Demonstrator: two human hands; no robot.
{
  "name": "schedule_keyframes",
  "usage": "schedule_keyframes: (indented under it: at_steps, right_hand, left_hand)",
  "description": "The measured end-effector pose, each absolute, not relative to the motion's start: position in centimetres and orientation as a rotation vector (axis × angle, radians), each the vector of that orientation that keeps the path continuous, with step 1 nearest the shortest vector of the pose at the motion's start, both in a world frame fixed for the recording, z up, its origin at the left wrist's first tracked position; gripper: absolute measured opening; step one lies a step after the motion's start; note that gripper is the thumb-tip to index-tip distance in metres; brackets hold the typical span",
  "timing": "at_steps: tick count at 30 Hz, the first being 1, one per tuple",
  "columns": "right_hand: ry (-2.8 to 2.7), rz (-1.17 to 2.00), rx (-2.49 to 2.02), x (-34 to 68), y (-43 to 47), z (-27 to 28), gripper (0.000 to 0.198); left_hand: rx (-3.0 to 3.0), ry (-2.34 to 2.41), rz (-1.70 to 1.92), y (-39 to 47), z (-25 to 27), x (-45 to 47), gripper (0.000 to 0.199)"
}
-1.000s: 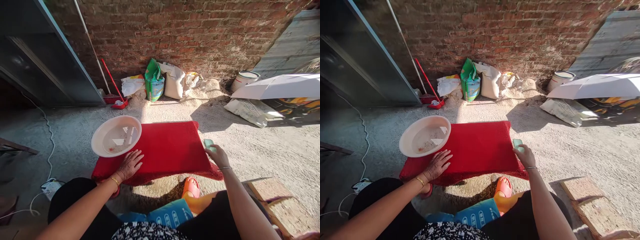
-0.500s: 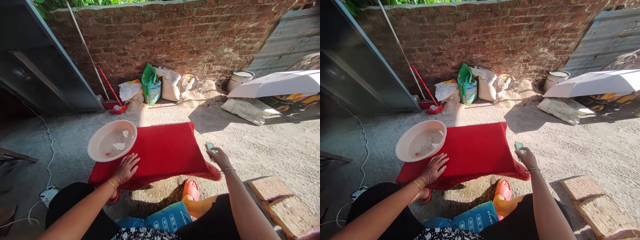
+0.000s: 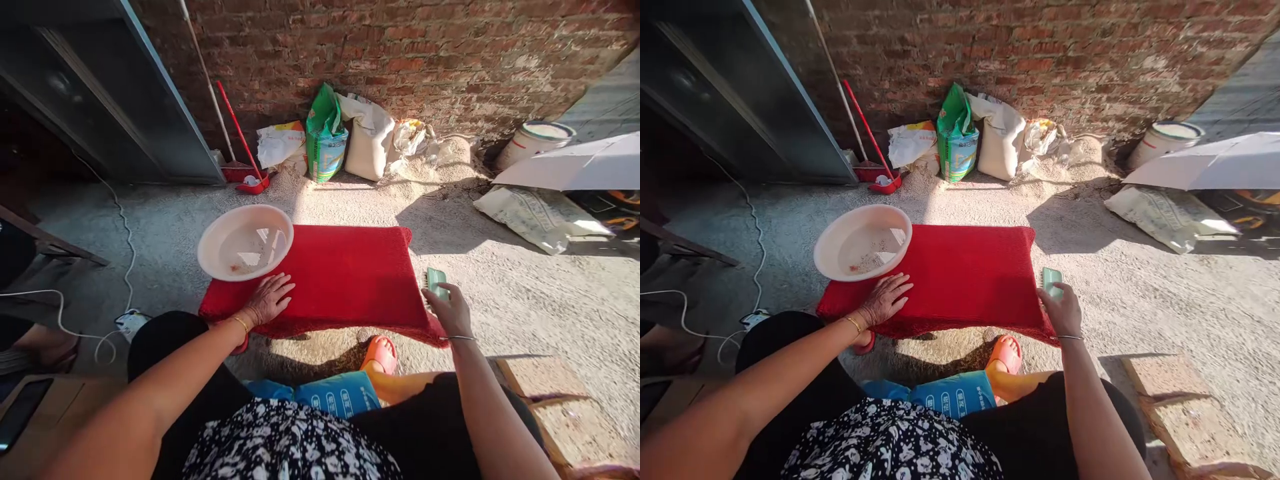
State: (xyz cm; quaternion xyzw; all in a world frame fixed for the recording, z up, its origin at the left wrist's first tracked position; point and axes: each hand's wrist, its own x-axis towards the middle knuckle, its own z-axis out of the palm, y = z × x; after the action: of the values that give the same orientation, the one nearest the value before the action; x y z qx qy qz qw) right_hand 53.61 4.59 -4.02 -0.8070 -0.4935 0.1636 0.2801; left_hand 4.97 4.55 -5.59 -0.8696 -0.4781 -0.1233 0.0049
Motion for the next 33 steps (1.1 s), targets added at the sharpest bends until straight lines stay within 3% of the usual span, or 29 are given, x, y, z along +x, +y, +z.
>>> schedule_keyframes:
  at_steps: [6,11,16,25,28,33]
  right_hand:
    - [-1.929,0.459,-1.677,41.0,-0.4,-1.3,0.043]
    - [-2.424,0.199,-1.436,33.6,-2.3,-1.4,0.031]
    - [-2.400,0.115,-1.720,38.3,-1.7,-1.7,0.029]
    - [-1.744,0.168,-2.724,53.2,-1.7,-0.1,0.053]
    - [-1.752,0.103,-2.696,52.5,0.3,0.4,0.054]
    - [-2.105,0.111,-2.232,46.1,6.6,1.4,0.044]
  left_hand:
    - [-2.711,-1.477,-0.363,4.5,-5.5,4.9,0.038]
    - [-2.716,-1.488,-0.368,4.6,-5.6,4.8,0.038]
    - [-2.720,-1.480,-0.383,4.8,-5.7,4.7,0.038]
    - [-2.739,-1.518,-0.455,4.6,-5.5,5.1,0.037]
    - [-2.728,-1.525,-0.437,4.4,-5.4,5.2,0.037]
    - [-2.710,-1.498,-0.434,4.1,-5.6,5.3,0.037]
